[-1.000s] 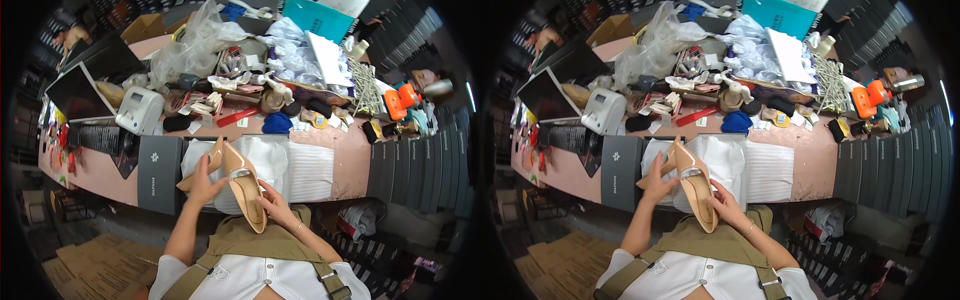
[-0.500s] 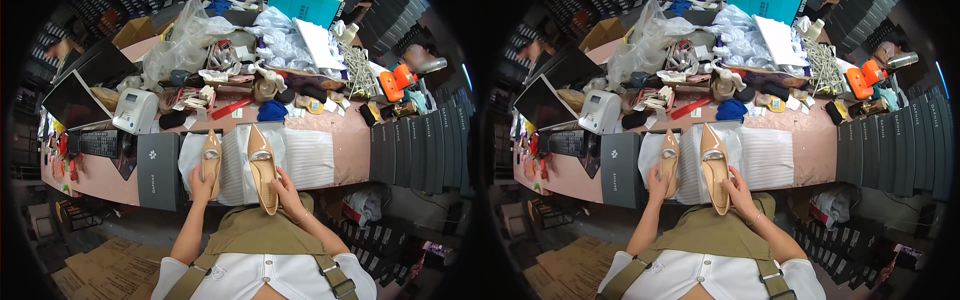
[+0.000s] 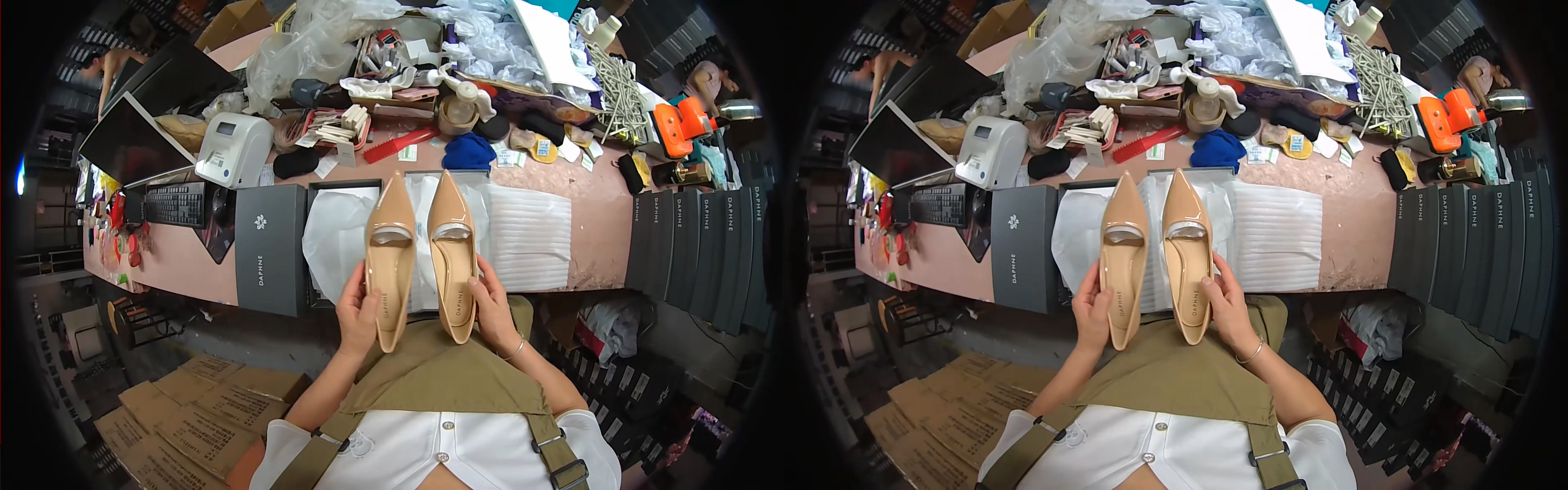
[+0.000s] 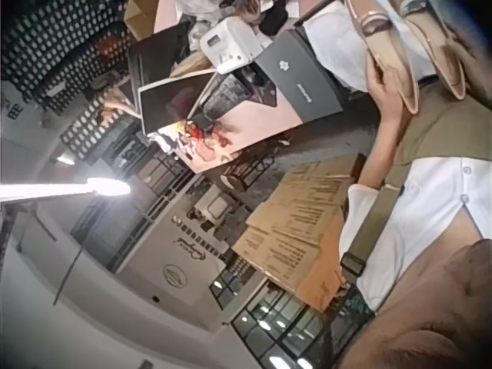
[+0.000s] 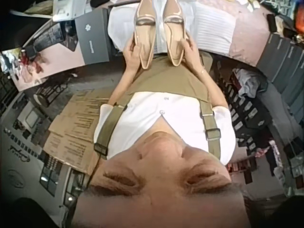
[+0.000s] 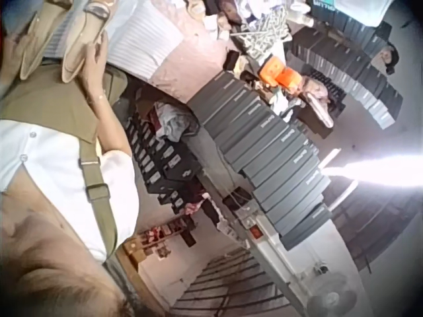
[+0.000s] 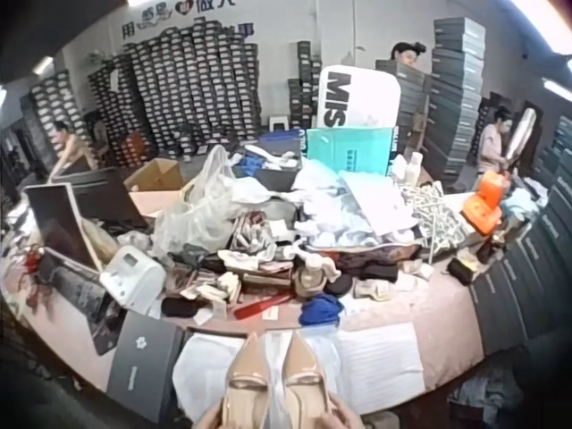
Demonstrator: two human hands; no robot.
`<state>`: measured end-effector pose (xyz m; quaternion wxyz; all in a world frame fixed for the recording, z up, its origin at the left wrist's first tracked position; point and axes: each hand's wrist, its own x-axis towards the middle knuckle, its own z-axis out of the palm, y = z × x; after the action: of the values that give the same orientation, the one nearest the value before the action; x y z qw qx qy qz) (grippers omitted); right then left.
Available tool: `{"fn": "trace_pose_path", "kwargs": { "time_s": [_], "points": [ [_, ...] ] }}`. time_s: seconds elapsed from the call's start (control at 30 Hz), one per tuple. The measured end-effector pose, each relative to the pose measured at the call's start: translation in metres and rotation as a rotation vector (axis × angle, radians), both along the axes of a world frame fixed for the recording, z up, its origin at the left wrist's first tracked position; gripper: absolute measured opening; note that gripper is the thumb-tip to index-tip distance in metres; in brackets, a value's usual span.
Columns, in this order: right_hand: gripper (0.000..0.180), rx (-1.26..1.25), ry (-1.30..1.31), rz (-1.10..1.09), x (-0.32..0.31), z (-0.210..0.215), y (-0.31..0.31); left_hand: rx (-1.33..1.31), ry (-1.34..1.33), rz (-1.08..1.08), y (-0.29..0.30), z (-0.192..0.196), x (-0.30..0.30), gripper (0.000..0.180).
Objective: Packing high-heeled shoes into shoe boxes with protective wrapping.
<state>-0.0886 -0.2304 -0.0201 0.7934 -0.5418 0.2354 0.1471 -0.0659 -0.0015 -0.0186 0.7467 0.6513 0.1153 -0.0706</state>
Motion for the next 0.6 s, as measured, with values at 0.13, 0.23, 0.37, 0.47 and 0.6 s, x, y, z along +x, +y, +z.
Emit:
{"fn": "trace_pose_path", "kwargs": {
  "time_s": [0.13,0.23,0.37,0.47,0.6],
  "points": [
    [0.054,-0.051,-0.07,0.039,-0.013,0.004,0.001,0.049,0.023,-0.067,-0.015,0.004,-0.017,0.056],
    [0.055,-0.046,-0.056,0.035,-0.017,0.004,0.001,0.042,0.048,-0.079,-0.02,0.001,-0.023,0.06],
    [0.056,-0.047,-0.056,0.024,-0.02,-0.001,0.002,0.058,0.06,-0.089,-0.022,-0.005,-0.024,0.061],
    [0.057,-0.047,-0.066,0.031,-0.017,-0.002,0.003,0.038,0.06,-0.062,-0.024,-0.003,-0.022,0.061],
    [0.058,-0.035,-0.061,0.039,-0.014,-0.001,0.002,0.037,0.074,-0.098,-0.025,-0.005,-0.018,0.06]
  ]
}}
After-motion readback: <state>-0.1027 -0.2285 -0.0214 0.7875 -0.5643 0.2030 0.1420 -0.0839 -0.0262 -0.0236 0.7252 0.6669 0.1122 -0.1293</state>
